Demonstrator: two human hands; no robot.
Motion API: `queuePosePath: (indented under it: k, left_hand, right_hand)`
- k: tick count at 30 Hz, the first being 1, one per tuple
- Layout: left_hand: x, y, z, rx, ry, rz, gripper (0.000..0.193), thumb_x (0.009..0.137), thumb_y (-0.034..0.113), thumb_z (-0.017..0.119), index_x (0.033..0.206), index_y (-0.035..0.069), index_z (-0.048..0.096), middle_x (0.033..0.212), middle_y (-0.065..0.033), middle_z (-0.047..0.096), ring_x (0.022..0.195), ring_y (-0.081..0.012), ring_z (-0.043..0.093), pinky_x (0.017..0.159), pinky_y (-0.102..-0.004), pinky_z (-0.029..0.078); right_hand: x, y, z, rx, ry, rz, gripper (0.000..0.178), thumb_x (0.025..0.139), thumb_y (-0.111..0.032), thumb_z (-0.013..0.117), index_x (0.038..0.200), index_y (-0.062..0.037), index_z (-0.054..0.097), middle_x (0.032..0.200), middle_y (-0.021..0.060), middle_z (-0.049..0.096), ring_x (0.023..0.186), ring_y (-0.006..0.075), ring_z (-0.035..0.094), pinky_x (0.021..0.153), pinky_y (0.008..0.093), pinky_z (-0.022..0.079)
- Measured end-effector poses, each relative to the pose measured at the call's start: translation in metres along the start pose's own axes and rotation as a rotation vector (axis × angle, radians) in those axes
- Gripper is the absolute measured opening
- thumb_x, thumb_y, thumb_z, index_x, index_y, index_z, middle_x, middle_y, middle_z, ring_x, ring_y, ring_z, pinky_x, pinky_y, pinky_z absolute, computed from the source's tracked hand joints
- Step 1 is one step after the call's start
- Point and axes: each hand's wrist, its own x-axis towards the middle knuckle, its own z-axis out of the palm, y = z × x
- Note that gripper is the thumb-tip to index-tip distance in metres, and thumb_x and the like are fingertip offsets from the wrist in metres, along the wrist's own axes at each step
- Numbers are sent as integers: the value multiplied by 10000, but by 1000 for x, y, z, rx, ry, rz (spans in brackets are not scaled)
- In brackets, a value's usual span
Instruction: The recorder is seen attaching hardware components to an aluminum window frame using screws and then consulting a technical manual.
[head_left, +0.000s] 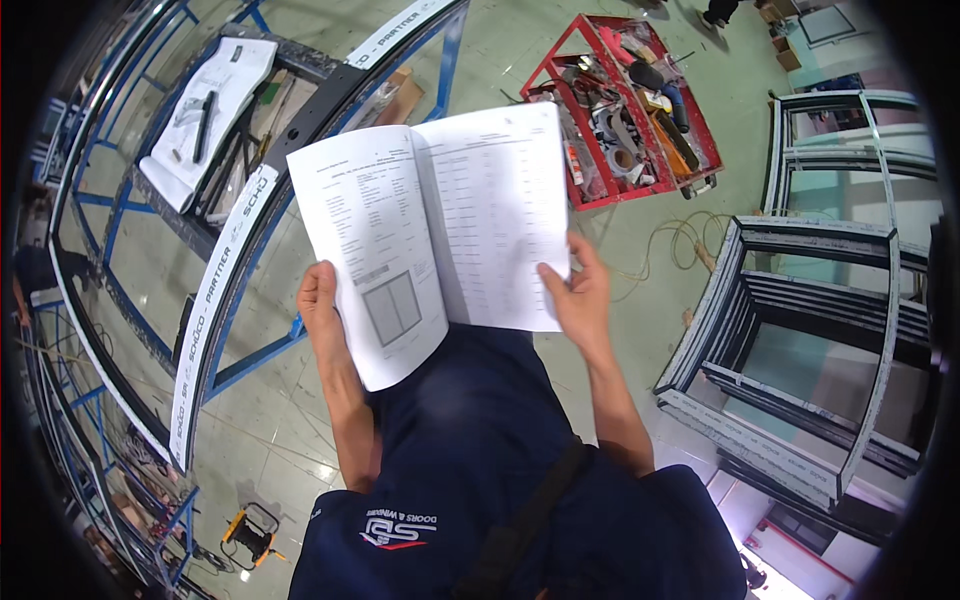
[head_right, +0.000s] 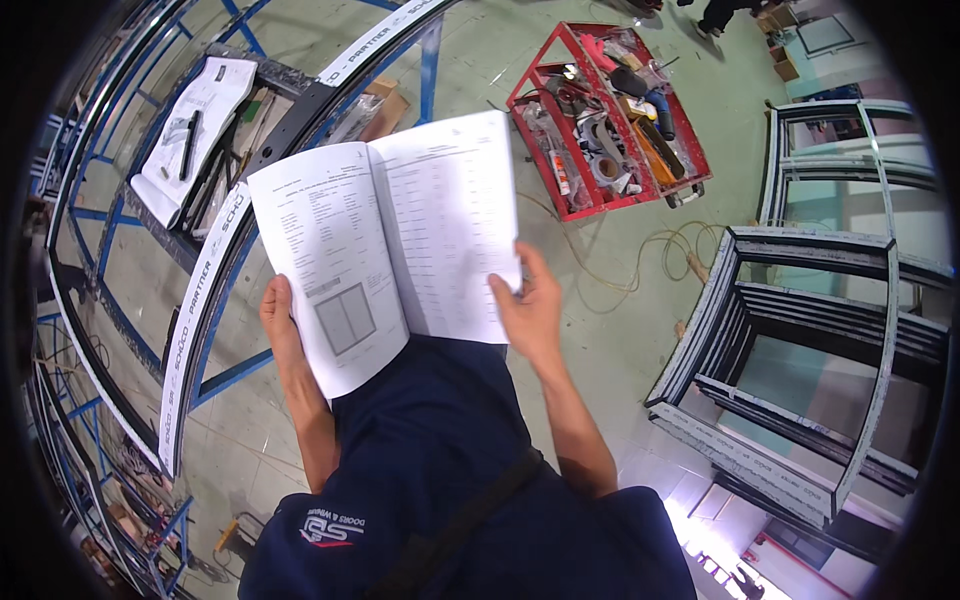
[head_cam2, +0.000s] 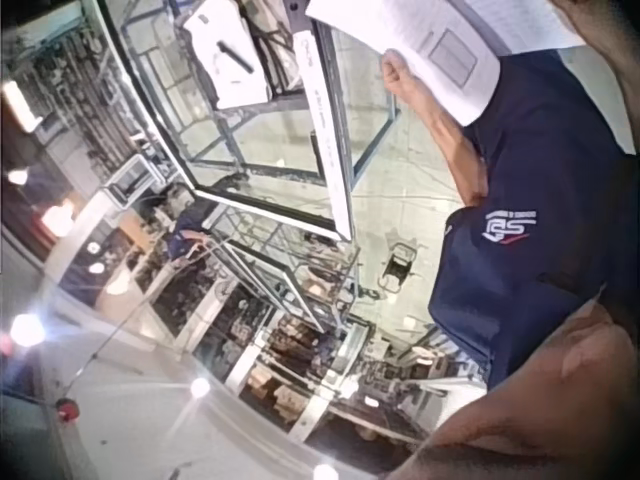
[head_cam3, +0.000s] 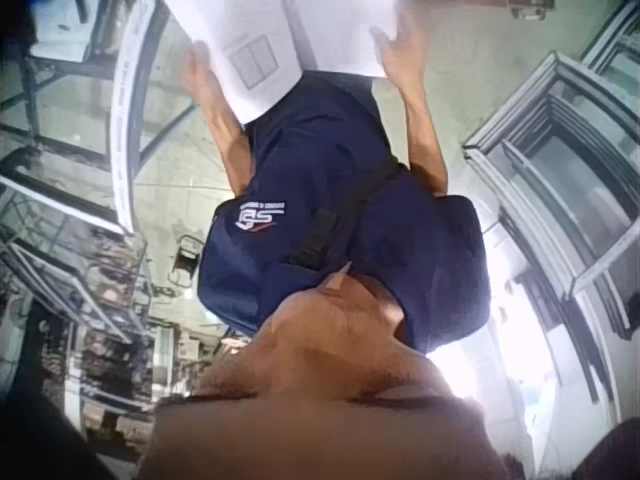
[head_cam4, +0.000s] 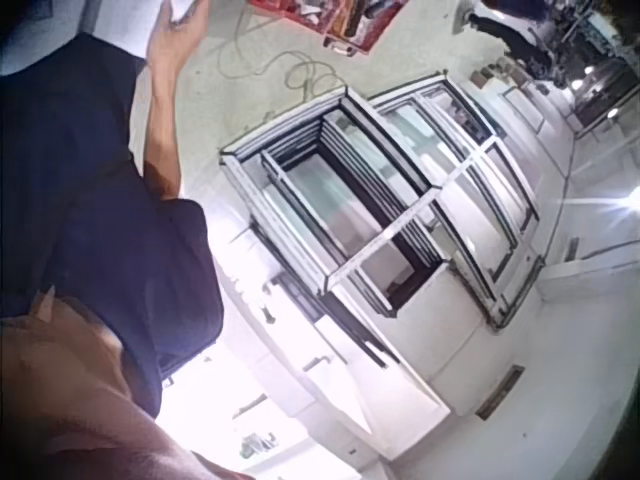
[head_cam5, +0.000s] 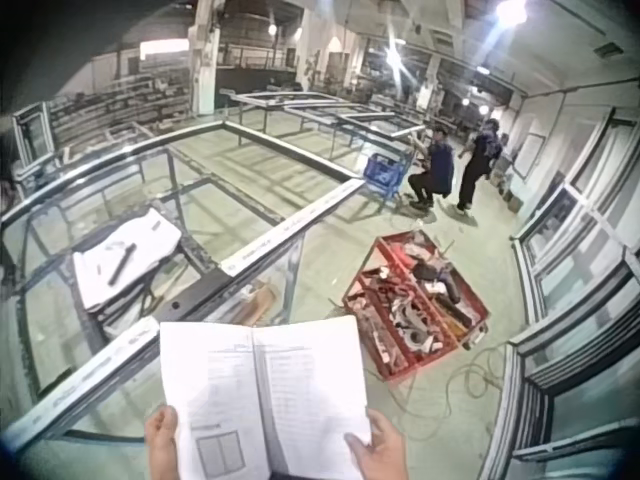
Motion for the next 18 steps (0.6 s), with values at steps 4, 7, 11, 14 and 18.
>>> queuePosePath:
  k: [4,7,11,14,18]
  left_hand:
    - [8,11,-27,3,-36,25,295,1022,277,537,980,8,650,897,-82,713,717,-112,663,643,-243,531]
    - [13,7,-46,32,-37,43,299,1022,282,538,971,8,647,885,-77,712,713,-111,661,637,-242,529]
    - [11,12,-42,99,-13,94,267,1000,258,593,837,47,594,818,-4,676,689,-34,561,647,-197,448]
    - [9,11,-43,107,-37,128,256,987,254,619,827,58,585,807,22,652,699,-23,526,651,-189,414]
    - [3,22,-34,119,-65,132,256,976,250,640,814,60,581,810,32,632,700,-22,498,658,-185,392]
  right_hand:
    - [4,-26,-12,98,-8,-23,463,847,97,638,1296,4,579,1132,83,617,1004,133,595,768,228,479]
    - [11,-24,-33,-52,-79,-84,450,836,104,633,1273,2,611,1171,96,610,1076,158,582,881,247,453]
    - [11,-38,-42,-147,-47,-128,366,829,110,624,1179,16,673,1138,84,607,1079,159,570,941,254,409]
    - [7,-45,-50,-173,-27,-100,375,823,118,623,1184,29,667,1133,82,604,1065,158,572,931,245,408]
    - [1,-45,-54,-130,-8,-90,374,818,107,630,1183,35,664,1170,99,604,1123,188,556,987,274,390]
